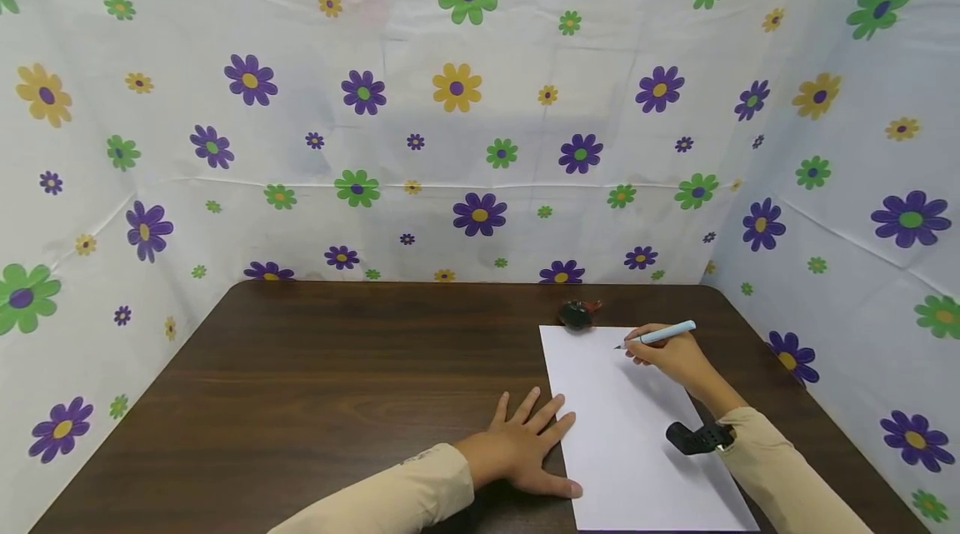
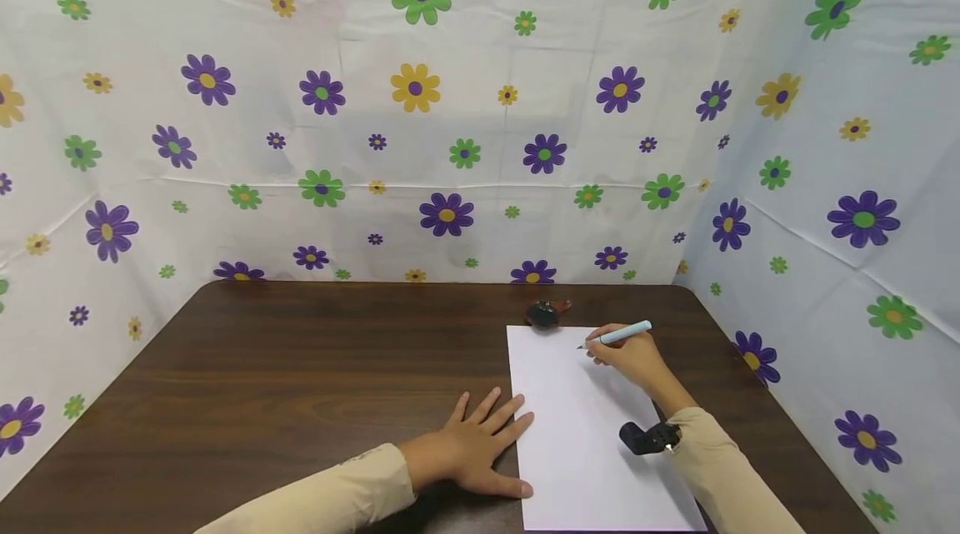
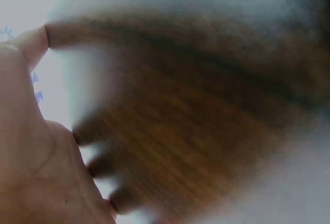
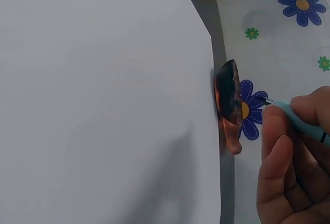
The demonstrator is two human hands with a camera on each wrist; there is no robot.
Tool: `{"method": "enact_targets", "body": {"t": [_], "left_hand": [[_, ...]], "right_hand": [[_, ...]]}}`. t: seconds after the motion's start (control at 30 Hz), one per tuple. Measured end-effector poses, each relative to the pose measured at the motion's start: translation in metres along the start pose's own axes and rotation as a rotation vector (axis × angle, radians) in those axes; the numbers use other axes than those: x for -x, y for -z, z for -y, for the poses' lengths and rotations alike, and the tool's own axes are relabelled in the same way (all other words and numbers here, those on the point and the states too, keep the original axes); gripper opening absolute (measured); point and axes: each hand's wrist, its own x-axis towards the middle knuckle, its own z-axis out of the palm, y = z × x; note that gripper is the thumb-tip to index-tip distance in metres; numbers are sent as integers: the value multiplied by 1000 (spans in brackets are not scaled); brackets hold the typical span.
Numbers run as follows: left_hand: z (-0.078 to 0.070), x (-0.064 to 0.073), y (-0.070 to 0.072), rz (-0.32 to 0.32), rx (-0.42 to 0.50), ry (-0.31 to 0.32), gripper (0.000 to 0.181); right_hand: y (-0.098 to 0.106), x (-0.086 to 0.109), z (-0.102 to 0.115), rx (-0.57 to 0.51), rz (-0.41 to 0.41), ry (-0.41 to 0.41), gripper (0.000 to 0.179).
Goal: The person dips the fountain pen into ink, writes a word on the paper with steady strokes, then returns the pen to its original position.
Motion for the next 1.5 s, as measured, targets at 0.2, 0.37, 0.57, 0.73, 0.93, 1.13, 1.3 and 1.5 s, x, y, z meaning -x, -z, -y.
{"method": "enact_targets", "body": {"t": [0.2,0.37,0.57,0.73,0.93,1.13,1.3,1.5], "left_hand": [[-1,2,3,-8,-2,-2,86],[-1,2,2,0,-13,4,86],[0,0,-1,-1,-25,7,86],[0,-1,-2,-2,-33,7,86],[1,-4,-4,-2,-41,5,87],[1,-5,-5,4,-37,5,86],[1,-4,-3,1,-38,0,87],[0,-3,-2,-5,-35,-5,86]], "right_hand": [[-5,11,-1,33,35,-2,22],[-16,15,-5,32,63,-2,18],[-25,18,-6,42,80,39,13],[-28,19,-7,52,74,53,11],[-31,20,-6,34,91,118,11],[-32,19,0,122,116,203,5],[-31,17,5,217,126,235,4],[-29,16,6,220,152,221,4]]}}
